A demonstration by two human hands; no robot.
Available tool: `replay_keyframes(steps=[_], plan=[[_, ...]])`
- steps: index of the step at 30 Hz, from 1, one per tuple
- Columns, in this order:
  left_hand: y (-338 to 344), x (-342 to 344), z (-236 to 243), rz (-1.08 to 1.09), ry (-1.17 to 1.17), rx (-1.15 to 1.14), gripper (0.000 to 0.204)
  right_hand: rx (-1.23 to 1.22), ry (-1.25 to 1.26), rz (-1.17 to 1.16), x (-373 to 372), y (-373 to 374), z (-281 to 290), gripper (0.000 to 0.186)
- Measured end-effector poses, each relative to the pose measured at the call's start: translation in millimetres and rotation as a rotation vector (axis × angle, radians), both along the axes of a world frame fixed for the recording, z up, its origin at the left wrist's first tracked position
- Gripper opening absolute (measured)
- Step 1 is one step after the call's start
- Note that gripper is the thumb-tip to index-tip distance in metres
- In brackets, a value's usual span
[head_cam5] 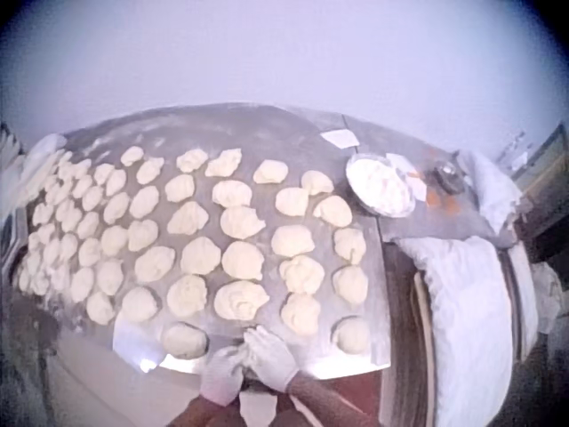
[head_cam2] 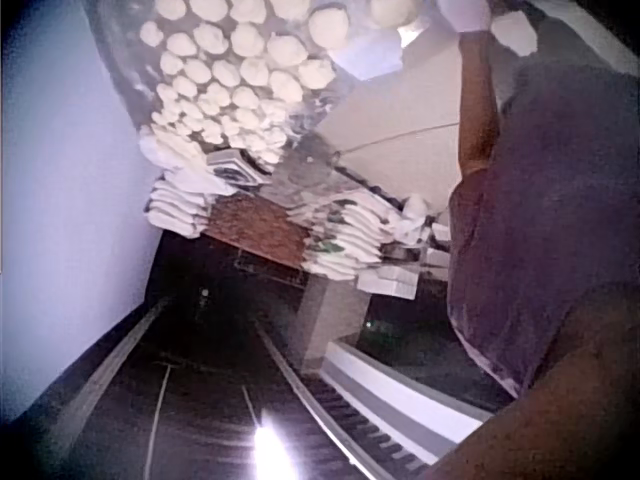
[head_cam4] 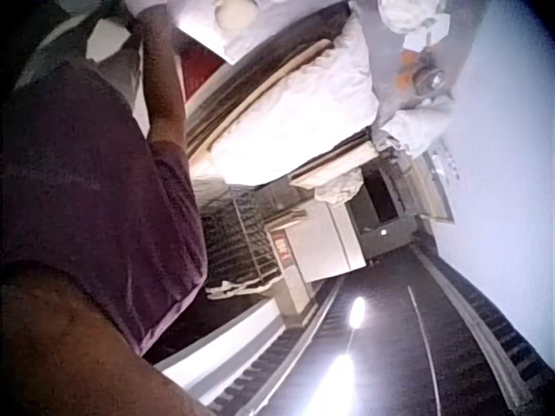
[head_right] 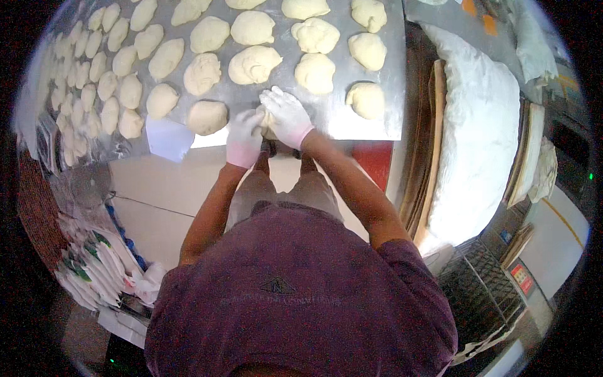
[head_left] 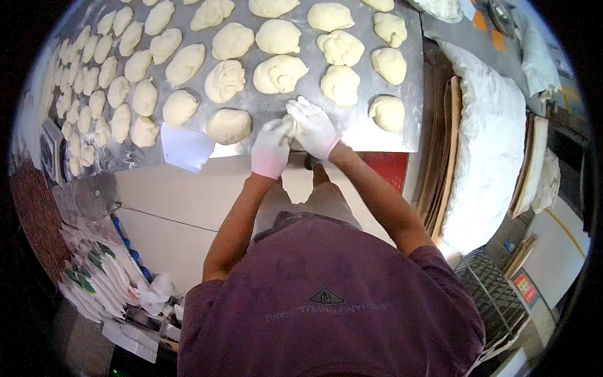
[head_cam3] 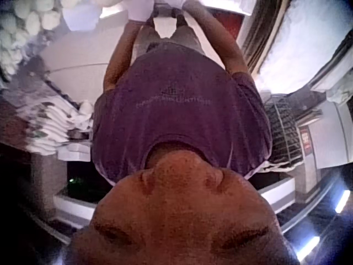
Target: The person weighs pieces of dough on a digital scale, sprinkles flour from a bowl onto the work surface, and shapes the dough pieces into rounds by hand using a plastic scraper.
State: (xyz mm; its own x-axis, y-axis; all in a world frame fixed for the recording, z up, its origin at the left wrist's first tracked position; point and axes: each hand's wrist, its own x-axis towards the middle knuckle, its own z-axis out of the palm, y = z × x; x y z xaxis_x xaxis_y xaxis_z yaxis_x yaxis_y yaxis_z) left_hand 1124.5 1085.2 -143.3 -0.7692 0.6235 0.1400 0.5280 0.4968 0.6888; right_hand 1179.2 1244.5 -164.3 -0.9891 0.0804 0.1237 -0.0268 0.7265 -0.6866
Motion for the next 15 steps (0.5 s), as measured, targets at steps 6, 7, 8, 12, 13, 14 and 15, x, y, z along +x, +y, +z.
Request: replay_keyframes(steps=[6,7,8,12,13,14,15], plan=[[21,-14,6,0.347,-0.694,0.132,0.021,-0.101,0.086,-0.037,-22,1,13,0.053],[14,-6,0,0.197,-0.457,0.109,0.021,-0.263,-0.045,-0.057,-19,10,28,0.053],[4,2,-8,0.052,-0.220,0.076,0.021,-0.432,-0.182,-0.077,-15,10,35,0.053],[13,13,6,0.296,-0.294,0.030,0.030,0.114,0.132,-0.097,2,-5,-22,0.052],[20,1,6,0.298,-0.497,0.169,0.019,0.062,0.217,-0.159,-8,-12,-26,0.053],[22,-6,3,0.300,-0.497,0.170,0.019,0.063,0.217,-0.157,-14,-13,-12,0.053],[21,-11,2,0.355,-0.489,0.150,0.020,-0.185,0.078,-0.087,-19,-13,1,0.054]])
